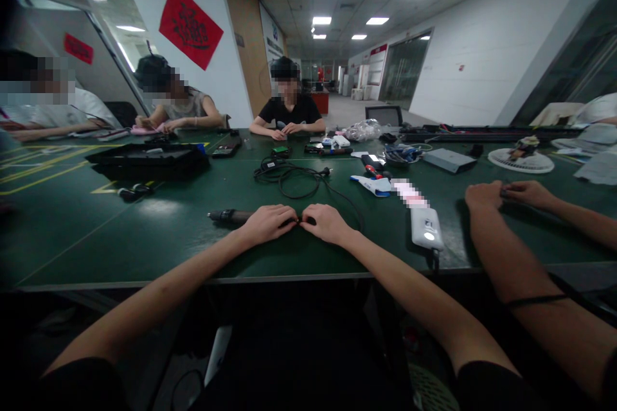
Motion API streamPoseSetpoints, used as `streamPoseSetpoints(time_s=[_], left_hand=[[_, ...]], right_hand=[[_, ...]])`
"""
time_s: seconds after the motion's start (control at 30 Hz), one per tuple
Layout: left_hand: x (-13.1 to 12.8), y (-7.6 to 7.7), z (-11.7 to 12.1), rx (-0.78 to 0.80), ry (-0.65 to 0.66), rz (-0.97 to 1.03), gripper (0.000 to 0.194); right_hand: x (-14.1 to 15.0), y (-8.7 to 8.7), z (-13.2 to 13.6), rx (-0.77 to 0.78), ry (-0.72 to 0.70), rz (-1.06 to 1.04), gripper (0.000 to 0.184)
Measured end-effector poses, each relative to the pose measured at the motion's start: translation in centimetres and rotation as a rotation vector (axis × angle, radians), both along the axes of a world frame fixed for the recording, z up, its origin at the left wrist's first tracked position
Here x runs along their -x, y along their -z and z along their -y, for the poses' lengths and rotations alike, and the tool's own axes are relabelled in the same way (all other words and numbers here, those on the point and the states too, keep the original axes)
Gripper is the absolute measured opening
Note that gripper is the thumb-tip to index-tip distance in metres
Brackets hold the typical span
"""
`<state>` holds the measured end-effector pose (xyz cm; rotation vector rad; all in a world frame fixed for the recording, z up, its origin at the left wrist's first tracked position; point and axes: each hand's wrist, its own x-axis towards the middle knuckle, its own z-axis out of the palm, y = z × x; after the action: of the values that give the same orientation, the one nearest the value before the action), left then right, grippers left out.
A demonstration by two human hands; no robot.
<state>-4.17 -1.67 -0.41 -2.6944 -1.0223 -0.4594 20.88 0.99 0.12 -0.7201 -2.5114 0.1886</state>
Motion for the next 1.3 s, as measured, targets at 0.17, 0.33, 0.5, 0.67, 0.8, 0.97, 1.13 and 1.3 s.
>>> streamPoseSetpoints(time_s=[0.17,0.33,0.5,0.67,0.8,0.97,1.13,1.3], left_hand=[[0.04,-0.02,-0.01,0.008,-0.015,0.004,0.022],[-0.01,0.03,0.02,-0.01,0.01,-0.038,0.018],[-0.09,-0.03,0.08,-0.005,-0.016,-0.013,0.02],[-0.09,-0.12,0.15,-0.012,-0.019,-0.007,0.018],[-0.11,-0.12,0.14,-0.014,-0.022,0.007,0.022],[-0.12,-0.01,0.05,-0.021,-0.005,-0.016,0.018],[0.0,0.07,0.04,-0.018,-0.017,-0.001,0.02],[0.0,0.01,0.07,-0.02,-0.005,-0.01,0.018]], right_hand=[[0.0,0.15,-0.08,0.0,-0.004,0.003,0.004],[-0.03,0.23,-0.08,-0.005,-0.003,-0.003,0.003],[-0.08,0.12,0.0,0.004,-0.007,-0.003,0.004],[-0.13,0.09,-0.05,-0.003,-0.007,-0.003,0.004],[-0.1,0.2,-0.14,-0.005,-0.01,-0.001,0.004],[0.03,0.45,-0.22,-0.016,0.001,-0.007,0.005],[0.0,0.43,-0.22,-0.013,-0.006,-0.003,0.004],[-0.07,0.27,-0.14,-0.012,-0.008,-0.002,0.004]])
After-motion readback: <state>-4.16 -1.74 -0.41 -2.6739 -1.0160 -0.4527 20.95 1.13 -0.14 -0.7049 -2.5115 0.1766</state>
